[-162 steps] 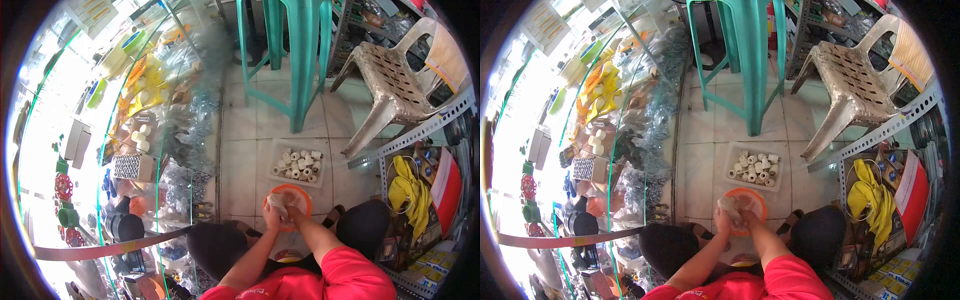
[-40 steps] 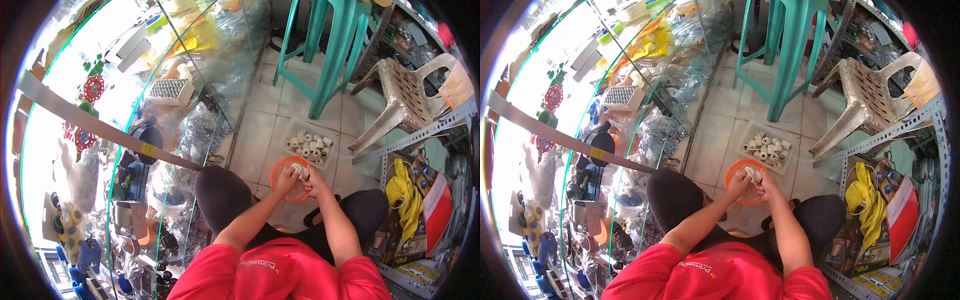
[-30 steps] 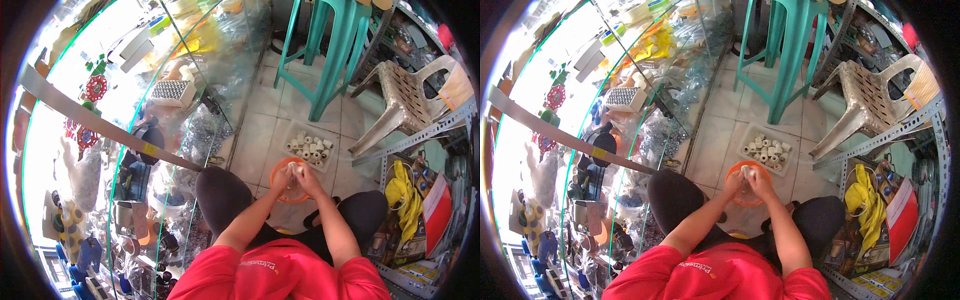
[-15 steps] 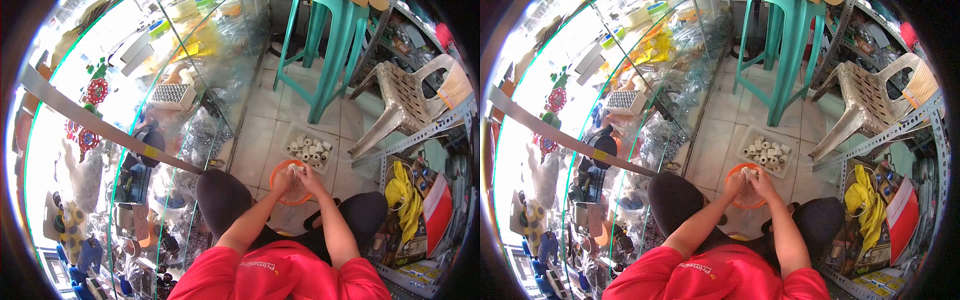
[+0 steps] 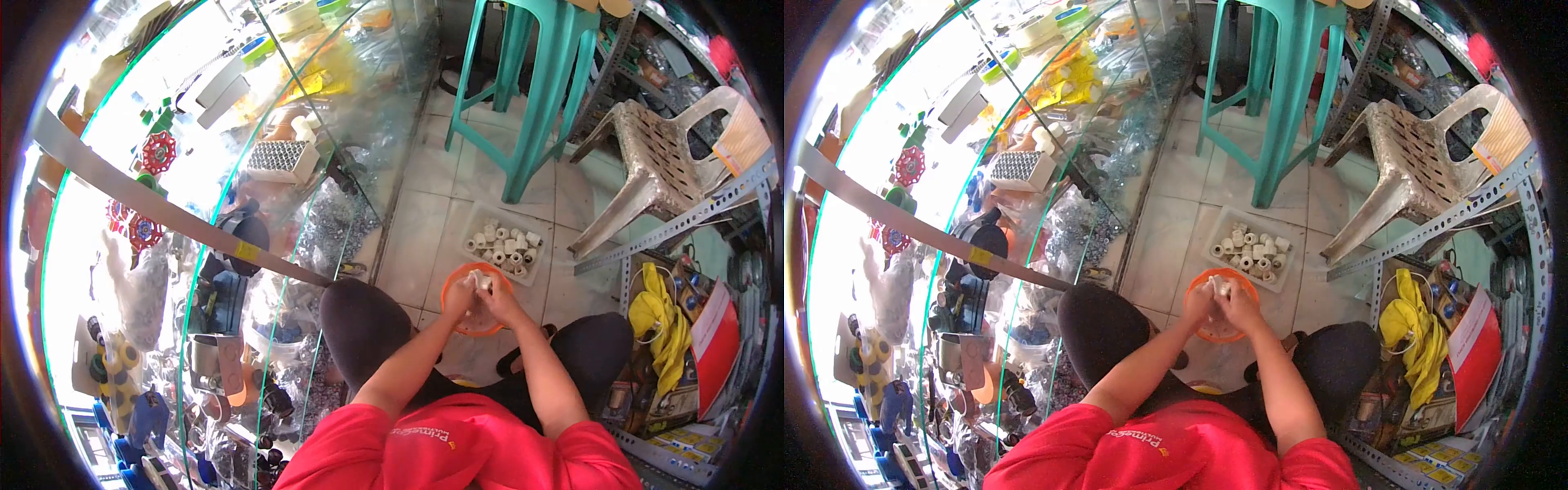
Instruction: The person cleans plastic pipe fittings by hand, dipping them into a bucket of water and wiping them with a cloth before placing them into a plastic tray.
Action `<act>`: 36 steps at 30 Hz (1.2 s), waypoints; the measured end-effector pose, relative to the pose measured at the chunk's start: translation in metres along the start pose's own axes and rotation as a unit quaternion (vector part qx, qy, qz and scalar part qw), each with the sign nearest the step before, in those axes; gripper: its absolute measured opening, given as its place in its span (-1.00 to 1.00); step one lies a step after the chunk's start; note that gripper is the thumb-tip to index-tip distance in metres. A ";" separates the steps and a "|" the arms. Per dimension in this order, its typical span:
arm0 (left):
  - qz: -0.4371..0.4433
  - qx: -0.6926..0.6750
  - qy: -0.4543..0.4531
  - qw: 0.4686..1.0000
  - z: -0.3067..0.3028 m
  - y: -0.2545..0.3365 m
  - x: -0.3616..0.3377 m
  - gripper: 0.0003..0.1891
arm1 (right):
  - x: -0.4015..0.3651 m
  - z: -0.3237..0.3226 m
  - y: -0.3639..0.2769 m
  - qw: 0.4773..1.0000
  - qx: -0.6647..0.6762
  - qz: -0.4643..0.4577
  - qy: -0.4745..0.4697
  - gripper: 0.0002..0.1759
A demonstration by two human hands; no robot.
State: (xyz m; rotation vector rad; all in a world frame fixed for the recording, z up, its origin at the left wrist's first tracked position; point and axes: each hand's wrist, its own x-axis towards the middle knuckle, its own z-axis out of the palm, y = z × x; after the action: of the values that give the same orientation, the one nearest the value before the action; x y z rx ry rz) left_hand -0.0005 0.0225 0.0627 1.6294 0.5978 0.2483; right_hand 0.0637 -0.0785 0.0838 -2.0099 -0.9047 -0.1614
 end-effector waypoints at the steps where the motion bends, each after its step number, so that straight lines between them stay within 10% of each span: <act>1: 0.031 0.086 -0.010 0.996 0.000 -0.006 0.004 -0.68 | 0.001 0.004 0.003 0.999 0.004 -0.029 0.016 -0.65; 3: 0.090 0.256 -0.028 0.962 -0.004 -0.017 0.010 -0.68 | 0.001 0.000 0.004 0.984 0.120 0.118 -0.057 -0.68; 5: 0.054 0.114 -0.009 0.992 -0.005 0.015 0.000 -0.68 | 0.014 -0.028 -0.013 0.809 0.320 0.441 -0.220 -0.65; 8: 0.039 0.058 -0.041 0.997 -0.005 0.021 -0.002 -0.68 | 0.017 -0.046 -0.004 0.579 0.519 0.597 -0.198 -0.63; 11: 0.003 0.061 -0.045 0.997 -0.005 0.017 0.002 -0.68 | 0.019 -0.038 -0.021 0.801 0.307 0.464 -0.219 -0.63; 13: -0.029 -0.024 -0.040 0.999 -0.007 0.022 -0.003 -0.69 | 0.011 -0.018 -0.009 0.956 0.199 0.187 -0.109 -0.61; 15: -0.048 -0.184 -0.045 0.981 -0.009 0.036 -0.010 -0.69 | 0.010 -0.010 -0.001 0.992 0.119 0.020 -0.035 -0.60; 18: -0.093 -0.190 -0.075 0.974 -0.013 0.049 -0.009 -0.71 | 0.014 -0.018 -0.003 0.972 0.168 0.149 -0.073 -0.58; 20: -0.043 -0.048 -0.090 0.994 -0.010 0.034 -0.004 -0.71 | 0.018 -0.038 -0.018 0.814 0.318 0.446 -0.192 -0.54; 23: 0.052 -0.007 -0.053 0.997 0.001 -0.003 0.008 -0.74 | 0.027 -0.060 -0.017 0.558 0.544 0.585 -0.225 -0.49; 26: 0.039 -0.037 -0.045 0.998 0.004 -0.006 0.008 -0.72 | 0.032 -0.055 -0.029 0.715 0.346 0.565 -0.224 -0.52; 28: 0.007 0.005 -0.024 1.000 0.000 0.001 0.004 -0.71 | 0.011 -0.018 -0.011 0.963 0.124 0.229 -0.065 -0.54; 30: -0.003 0.100 0.027 0.995 -0.004 0.021 0.001 -0.71 | 0.002 -0.008 -0.001 0.993 0.032 0.104 -0.042 -0.56; 36: -0.043 -0.072 0.061 0.995 -0.007 0.023 -0.001 -0.62 | 0.019 -0.040 -0.032 0.818 0.297 0.410 -0.272 -0.59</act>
State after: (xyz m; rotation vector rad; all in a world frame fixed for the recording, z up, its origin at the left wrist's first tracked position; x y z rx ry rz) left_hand 0.0003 0.0270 0.0866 1.4532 0.7263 0.3216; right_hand 0.0654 -0.0884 0.1374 -1.6658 -0.2565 1.0962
